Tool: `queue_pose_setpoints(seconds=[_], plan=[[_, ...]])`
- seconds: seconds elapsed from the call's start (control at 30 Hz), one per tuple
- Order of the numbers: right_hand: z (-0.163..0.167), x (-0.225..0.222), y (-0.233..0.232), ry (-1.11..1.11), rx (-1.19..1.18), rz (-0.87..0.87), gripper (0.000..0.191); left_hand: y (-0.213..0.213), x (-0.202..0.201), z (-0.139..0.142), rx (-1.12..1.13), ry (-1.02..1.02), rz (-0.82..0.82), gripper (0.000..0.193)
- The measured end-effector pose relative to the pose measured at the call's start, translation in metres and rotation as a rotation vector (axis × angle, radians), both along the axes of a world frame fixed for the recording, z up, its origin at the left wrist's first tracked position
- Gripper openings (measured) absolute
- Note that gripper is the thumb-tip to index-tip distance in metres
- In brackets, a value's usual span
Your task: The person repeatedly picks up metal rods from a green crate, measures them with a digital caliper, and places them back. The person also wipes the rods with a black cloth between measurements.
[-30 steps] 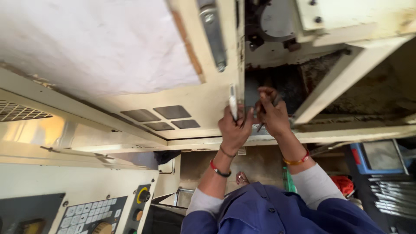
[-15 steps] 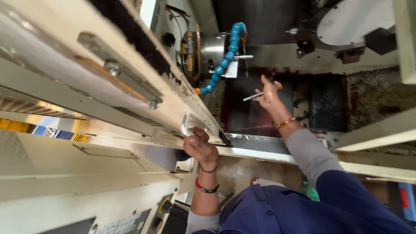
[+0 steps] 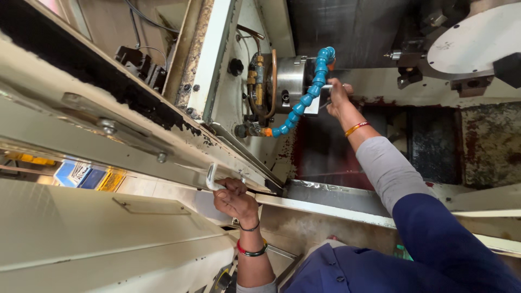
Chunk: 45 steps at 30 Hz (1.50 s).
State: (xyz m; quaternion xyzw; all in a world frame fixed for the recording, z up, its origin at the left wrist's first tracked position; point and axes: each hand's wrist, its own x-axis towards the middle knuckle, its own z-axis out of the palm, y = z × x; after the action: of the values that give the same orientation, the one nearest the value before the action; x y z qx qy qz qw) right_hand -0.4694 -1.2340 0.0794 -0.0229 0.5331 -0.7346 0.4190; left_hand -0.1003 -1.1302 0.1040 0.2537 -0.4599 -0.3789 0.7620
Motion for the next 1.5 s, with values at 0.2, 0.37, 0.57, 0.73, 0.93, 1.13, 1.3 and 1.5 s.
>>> queue_pose_setpoints(seconds=[0.2,0.37,0.57,0.73,0.93,1.13,1.3,1.5], plan=[[-0.009,-0.025,0.023,0.076,-0.193,-0.456,0.055,-0.002,0.005,0.01,-0.019,-0.009,-0.004,0.066],[-0.009,-0.013,0.043,0.15,-0.263,-0.362,0.054,0.0,0.02,0.012,-0.044,-0.002,0.014,0.064],[-0.005,0.019,0.044,0.211,-0.245,-0.249,0.05,0.012,0.024,0.007,-0.043,0.028,-0.047,0.061],[0.004,0.04,0.035,0.193,-0.127,-0.34,0.074,0.013,0.024,0.004,-0.056,0.001,-0.028,0.059],[-0.003,0.064,0.022,0.169,-0.272,-0.295,0.067,0.009,0.031,0.004,-0.039,0.026,-0.034,0.06],[-0.009,0.087,0.035,0.367,-0.285,-0.172,0.063,0.015,0.035,0.008,-0.035,0.046,-0.047,0.064],[-0.008,0.086,0.05,0.105,-0.454,-0.025,0.07,0.013,0.035,0.008,-0.047,0.065,-0.022,0.062],[-0.023,0.076,0.059,-0.015,-0.56,0.087,0.082,0.013,0.032,0.004,-0.062,0.09,-0.023,0.06]])
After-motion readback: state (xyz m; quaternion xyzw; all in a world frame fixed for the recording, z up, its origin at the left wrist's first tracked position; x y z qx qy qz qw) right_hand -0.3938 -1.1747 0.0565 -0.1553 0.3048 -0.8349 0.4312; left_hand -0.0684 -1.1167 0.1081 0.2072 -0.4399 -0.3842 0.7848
